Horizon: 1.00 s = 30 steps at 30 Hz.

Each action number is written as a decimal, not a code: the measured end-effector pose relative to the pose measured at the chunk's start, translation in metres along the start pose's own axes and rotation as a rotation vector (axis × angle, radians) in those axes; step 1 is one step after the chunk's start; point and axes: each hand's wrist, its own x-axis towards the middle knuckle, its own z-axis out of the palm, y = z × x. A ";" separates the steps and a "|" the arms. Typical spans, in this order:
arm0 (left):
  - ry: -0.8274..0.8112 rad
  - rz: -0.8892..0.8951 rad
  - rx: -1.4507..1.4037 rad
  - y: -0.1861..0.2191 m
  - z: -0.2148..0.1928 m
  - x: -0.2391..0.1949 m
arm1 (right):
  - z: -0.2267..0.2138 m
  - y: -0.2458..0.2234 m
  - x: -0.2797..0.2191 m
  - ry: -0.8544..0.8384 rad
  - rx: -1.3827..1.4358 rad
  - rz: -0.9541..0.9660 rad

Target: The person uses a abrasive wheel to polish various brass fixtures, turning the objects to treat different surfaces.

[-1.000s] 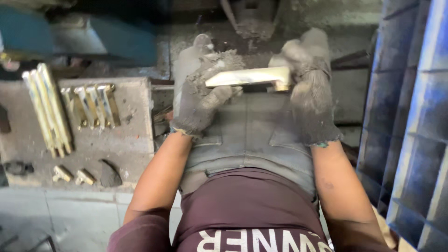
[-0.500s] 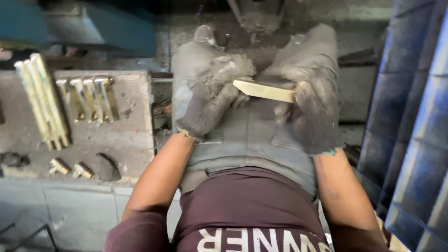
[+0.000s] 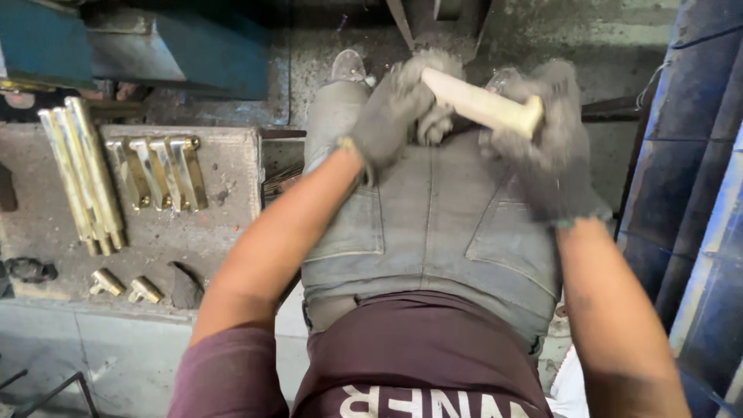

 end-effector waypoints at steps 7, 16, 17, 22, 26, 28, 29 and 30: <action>0.194 -0.265 -0.315 -0.059 -0.037 0.082 | 0.000 0.017 0.051 0.093 0.239 0.315; 0.368 -0.358 -0.335 -0.069 -0.041 0.094 | 0.012 0.022 0.066 0.202 0.318 0.381; 0.376 -0.363 -0.354 -0.071 -0.043 0.095 | 0.013 0.022 0.066 0.199 0.285 0.381; 0.408 -0.369 -0.373 -0.086 -0.050 0.104 | 0.014 0.030 0.066 0.207 0.208 0.355; 0.400 -0.287 -0.409 -0.093 -0.054 0.103 | 0.015 0.036 0.068 0.215 0.145 0.297; 0.372 -0.294 -0.449 -0.089 -0.055 0.098 | 0.016 0.034 0.069 0.218 0.106 0.329; 0.359 -0.296 -0.469 -0.085 -0.055 0.096 | 0.017 0.033 0.070 0.204 0.133 0.309; 0.380 -0.300 -0.459 -0.082 -0.053 0.095 | 0.019 0.032 0.072 0.189 0.159 0.289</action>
